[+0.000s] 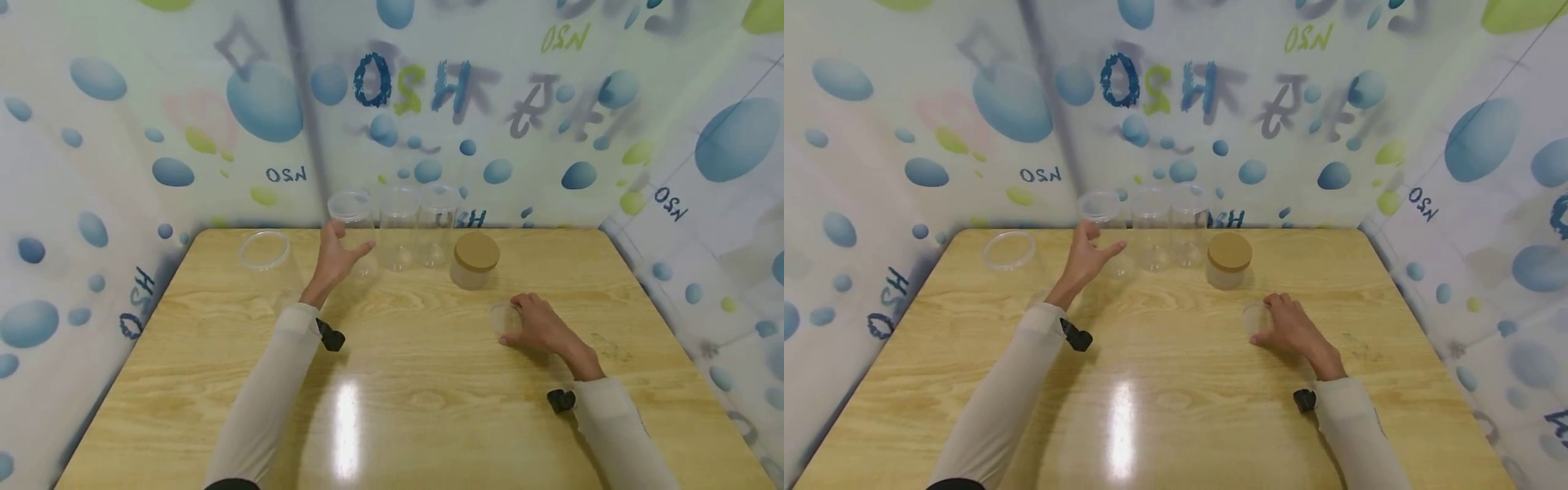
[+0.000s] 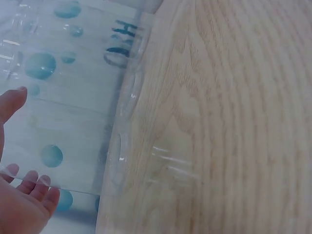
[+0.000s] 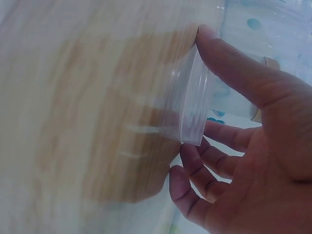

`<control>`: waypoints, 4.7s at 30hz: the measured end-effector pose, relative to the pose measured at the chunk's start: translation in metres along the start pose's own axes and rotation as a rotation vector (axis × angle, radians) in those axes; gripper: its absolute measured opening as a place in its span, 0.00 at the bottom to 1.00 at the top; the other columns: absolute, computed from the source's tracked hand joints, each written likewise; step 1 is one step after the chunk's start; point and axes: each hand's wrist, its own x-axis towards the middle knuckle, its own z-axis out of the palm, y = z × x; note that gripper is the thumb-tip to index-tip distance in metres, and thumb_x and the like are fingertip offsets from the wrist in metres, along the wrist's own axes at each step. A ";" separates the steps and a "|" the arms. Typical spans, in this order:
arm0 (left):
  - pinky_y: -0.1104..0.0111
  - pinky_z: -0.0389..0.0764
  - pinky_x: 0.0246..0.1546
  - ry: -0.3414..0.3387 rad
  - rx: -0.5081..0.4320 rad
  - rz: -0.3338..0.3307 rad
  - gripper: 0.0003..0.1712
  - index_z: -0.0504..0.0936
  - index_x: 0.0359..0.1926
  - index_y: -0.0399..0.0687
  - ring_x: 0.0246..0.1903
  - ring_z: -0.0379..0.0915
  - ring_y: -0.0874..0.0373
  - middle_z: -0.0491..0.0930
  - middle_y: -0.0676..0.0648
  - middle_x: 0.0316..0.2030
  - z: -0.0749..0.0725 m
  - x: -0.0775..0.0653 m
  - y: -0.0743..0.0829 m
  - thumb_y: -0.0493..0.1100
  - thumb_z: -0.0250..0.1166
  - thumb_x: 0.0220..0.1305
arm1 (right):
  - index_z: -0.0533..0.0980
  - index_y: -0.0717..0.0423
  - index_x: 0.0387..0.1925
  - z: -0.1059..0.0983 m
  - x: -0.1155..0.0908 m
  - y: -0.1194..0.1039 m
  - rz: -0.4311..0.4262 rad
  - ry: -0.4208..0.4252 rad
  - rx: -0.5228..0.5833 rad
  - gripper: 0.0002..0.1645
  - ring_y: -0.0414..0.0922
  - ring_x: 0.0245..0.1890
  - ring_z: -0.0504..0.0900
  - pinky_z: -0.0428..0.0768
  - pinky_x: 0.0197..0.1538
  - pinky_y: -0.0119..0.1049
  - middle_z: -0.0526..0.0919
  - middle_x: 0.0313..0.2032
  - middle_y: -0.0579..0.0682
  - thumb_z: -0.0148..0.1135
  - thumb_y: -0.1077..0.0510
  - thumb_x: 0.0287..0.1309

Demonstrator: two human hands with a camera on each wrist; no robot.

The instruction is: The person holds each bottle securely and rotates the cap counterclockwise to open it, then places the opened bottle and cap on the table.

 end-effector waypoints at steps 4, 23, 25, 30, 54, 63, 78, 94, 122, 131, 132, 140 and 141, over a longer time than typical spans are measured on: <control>0.48 0.61 0.68 0.016 -0.051 0.005 0.50 0.51 0.71 0.40 0.70 0.54 0.41 0.58 0.34 0.69 -0.004 -0.009 0.004 0.51 0.72 0.60 | 0.67 0.75 0.59 -0.002 0.003 -0.001 0.006 -0.001 0.001 0.48 0.67 0.51 0.72 0.72 0.54 0.61 0.72 0.53 0.72 0.78 0.47 0.47; 0.46 0.58 0.69 -0.071 -0.024 0.141 0.52 0.55 0.72 0.49 0.67 0.61 0.47 0.67 0.42 0.65 -0.007 -0.056 0.028 0.47 0.77 0.54 | 0.64 0.78 0.61 -0.007 0.003 -0.007 0.029 -0.016 0.016 0.52 0.69 0.53 0.70 0.71 0.55 0.62 0.70 0.54 0.76 0.78 0.48 0.46; 0.45 0.58 0.69 -0.078 -0.007 0.161 0.51 0.56 0.71 0.46 0.67 0.62 0.46 0.69 0.41 0.64 -0.006 -0.060 0.030 0.46 0.77 0.53 | 0.62 0.79 0.62 -0.007 0.003 -0.007 0.039 -0.031 0.024 0.54 0.71 0.54 0.69 0.70 0.56 0.63 0.69 0.56 0.77 0.78 0.47 0.47; 0.46 0.56 0.70 -0.091 0.011 0.164 0.51 0.57 0.70 0.44 0.68 0.61 0.46 0.68 0.40 0.66 -0.003 -0.069 0.033 0.46 0.78 0.53 | 0.60 0.81 0.63 -0.007 0.001 -0.007 0.045 -0.052 0.050 0.56 0.71 0.57 0.66 0.67 0.59 0.64 0.67 0.57 0.78 0.77 0.46 0.49; 0.44 0.61 0.68 -0.167 0.032 0.301 0.52 0.59 0.70 0.41 0.67 0.63 0.46 0.70 0.41 0.64 0.022 -0.092 0.042 0.43 0.79 0.50 | 0.53 0.63 0.74 -0.027 0.011 -0.081 -0.313 0.508 0.352 0.41 0.61 0.71 0.57 0.64 0.62 0.62 0.53 0.73 0.64 0.56 0.49 0.71; 0.48 0.70 0.63 -0.139 0.110 0.374 0.51 0.61 0.69 0.40 0.61 0.68 0.48 0.71 0.41 0.62 0.034 -0.098 0.044 0.45 0.80 0.49 | 0.55 0.60 0.74 -0.020 0.015 -0.125 -0.434 0.485 0.430 0.45 0.58 0.70 0.62 0.71 0.60 0.62 0.58 0.72 0.61 0.61 0.43 0.66; 0.50 0.76 0.56 -0.024 0.352 0.555 0.50 0.62 0.67 0.33 0.56 0.73 0.42 0.73 0.35 0.57 0.046 -0.107 0.052 0.48 0.79 0.50 | 0.58 0.59 0.73 -0.006 0.019 -0.170 -0.320 0.471 0.471 0.51 0.56 0.55 0.76 0.79 0.51 0.55 0.72 0.62 0.61 0.73 0.49 0.54; 0.56 0.75 0.58 -0.123 0.257 0.556 0.49 0.63 0.65 0.35 0.56 0.73 0.47 0.75 0.40 0.55 0.048 -0.110 0.052 0.44 0.80 0.46 | 0.66 0.63 0.67 -0.006 0.020 -0.173 -0.346 0.514 0.521 0.44 0.57 0.53 0.79 0.80 0.50 0.53 0.77 0.58 0.59 0.75 0.55 0.51; 0.47 0.69 0.63 -0.548 -0.049 0.379 0.57 0.53 0.75 0.60 0.64 0.67 0.54 0.72 0.51 0.63 0.030 -0.108 0.051 0.45 0.79 0.51 | 0.62 0.62 0.70 -0.014 0.018 -0.167 -0.610 0.240 0.753 0.46 0.54 0.59 0.72 0.79 0.52 0.49 0.70 0.63 0.60 0.71 0.71 0.50; 0.49 0.69 0.64 -0.466 -0.003 0.376 0.51 0.58 0.70 0.51 0.65 0.67 0.51 0.72 0.46 0.64 0.032 -0.106 0.050 0.44 0.79 0.50 | 0.52 0.50 0.76 -0.017 0.018 -0.158 -0.576 0.176 0.717 0.53 0.51 0.67 0.65 0.69 0.64 0.48 0.62 0.71 0.55 0.72 0.55 0.56; 0.49 0.69 0.64 -0.443 0.012 0.373 0.51 0.58 0.71 0.50 0.65 0.67 0.52 0.72 0.47 0.64 0.033 -0.105 0.050 0.45 0.78 0.51 | 0.51 0.50 0.76 -0.016 0.017 -0.157 -0.559 0.173 0.718 0.54 0.51 0.67 0.64 0.67 0.65 0.52 0.61 0.72 0.55 0.72 0.54 0.56; 0.53 0.74 0.60 -0.208 0.295 0.464 0.49 0.63 0.67 0.37 0.59 0.72 0.46 0.74 0.39 0.58 0.039 -0.105 0.051 0.48 0.79 0.50 | 0.53 0.54 0.75 -0.015 0.016 -0.162 -0.347 0.285 0.536 0.53 0.54 0.62 0.65 0.71 0.58 0.57 0.62 0.68 0.58 0.72 0.49 0.56; 0.53 0.74 0.59 -0.186 0.326 0.479 0.49 0.63 0.66 0.36 0.58 0.72 0.46 0.75 0.38 0.58 0.040 -0.106 0.051 0.47 0.79 0.49 | 0.55 0.54 0.75 -0.014 0.016 -0.163 -0.332 0.307 0.504 0.52 0.54 0.60 0.67 0.73 0.55 0.55 0.63 0.67 0.58 0.72 0.50 0.55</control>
